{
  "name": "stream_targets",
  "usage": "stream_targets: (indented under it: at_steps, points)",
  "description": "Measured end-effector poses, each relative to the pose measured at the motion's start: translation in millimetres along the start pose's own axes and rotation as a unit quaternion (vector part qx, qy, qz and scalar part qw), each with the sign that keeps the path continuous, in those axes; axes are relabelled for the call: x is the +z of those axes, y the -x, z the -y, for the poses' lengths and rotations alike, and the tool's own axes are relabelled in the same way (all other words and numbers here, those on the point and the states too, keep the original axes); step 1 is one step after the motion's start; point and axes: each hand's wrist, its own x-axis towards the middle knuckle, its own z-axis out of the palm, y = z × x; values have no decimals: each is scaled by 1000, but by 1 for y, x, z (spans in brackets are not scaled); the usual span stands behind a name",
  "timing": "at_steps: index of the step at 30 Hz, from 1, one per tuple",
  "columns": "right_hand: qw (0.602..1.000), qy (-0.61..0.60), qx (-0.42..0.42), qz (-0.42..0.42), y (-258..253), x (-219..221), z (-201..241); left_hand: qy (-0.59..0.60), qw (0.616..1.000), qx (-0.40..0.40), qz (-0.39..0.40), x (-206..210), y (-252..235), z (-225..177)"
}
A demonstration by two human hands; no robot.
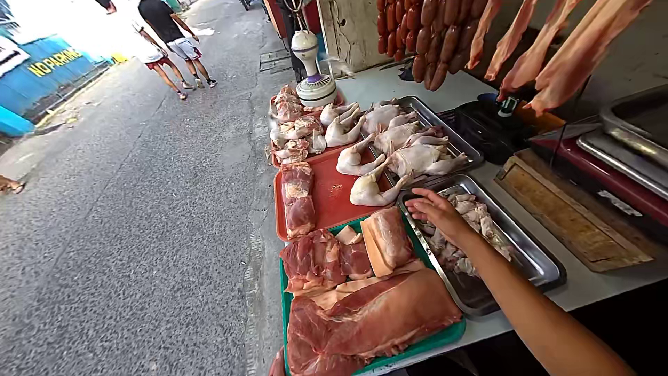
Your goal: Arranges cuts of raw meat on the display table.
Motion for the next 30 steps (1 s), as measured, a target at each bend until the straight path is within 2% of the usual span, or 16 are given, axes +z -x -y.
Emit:
stream_targets:
  at_steps: [5,10,13,18,22,30]
  points:
    - [991,133,25,16,-110,50,-18,-24,995,12,-99,18,7,3]
    - [976,219,10,11,-159,77,-38,0,988,41,-147,29,26,15]
    - [970,239,28,26,-174,78,-36,19,983,60,-174,31,21,37]
    - [962,267,31,46,-189,76,-35,10,976,129,-174,32,11,46]
    - [975,217,1,42,-185,69,-54,-2,974,131,-183,32,14,45]
    - [975,205,28,78,-181,72,-52,-18,972,135,-194,31,14,48]
